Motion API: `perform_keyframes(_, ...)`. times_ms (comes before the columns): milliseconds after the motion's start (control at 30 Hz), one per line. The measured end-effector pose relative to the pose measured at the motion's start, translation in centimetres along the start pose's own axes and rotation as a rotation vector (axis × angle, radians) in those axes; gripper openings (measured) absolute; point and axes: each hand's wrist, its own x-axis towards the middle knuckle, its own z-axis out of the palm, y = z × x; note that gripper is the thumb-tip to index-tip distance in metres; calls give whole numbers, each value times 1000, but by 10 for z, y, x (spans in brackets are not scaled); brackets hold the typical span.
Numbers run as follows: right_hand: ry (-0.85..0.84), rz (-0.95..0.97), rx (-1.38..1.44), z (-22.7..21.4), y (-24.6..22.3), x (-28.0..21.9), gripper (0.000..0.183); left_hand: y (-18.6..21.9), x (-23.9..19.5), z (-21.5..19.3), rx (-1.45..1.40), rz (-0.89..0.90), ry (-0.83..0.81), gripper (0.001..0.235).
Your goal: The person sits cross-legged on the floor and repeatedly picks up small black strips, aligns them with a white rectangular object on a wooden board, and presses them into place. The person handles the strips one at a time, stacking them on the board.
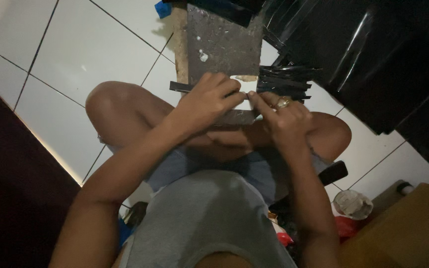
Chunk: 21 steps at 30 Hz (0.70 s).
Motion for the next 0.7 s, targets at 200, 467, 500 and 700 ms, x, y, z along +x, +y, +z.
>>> perform_keyframes(200, 108, 567, 835, 24, 0, -21, 25, 6, 9, 13, 69, -52, -10, 20)
perform_keyframes(467, 267, 877, 1062, 79, -16, -11, 16, 17, 13, 21, -30, -175, 52, 17)
perform_keyframes(500, 276, 869, 1080, 78, -16, -11, 17, 16, 10, 18, -38, -180, 24, 19)
perform_keyframes(700, 108, 984, 987, 76, -8, -7, 17, 4, -3, 2, -128, -189, -31, 24)
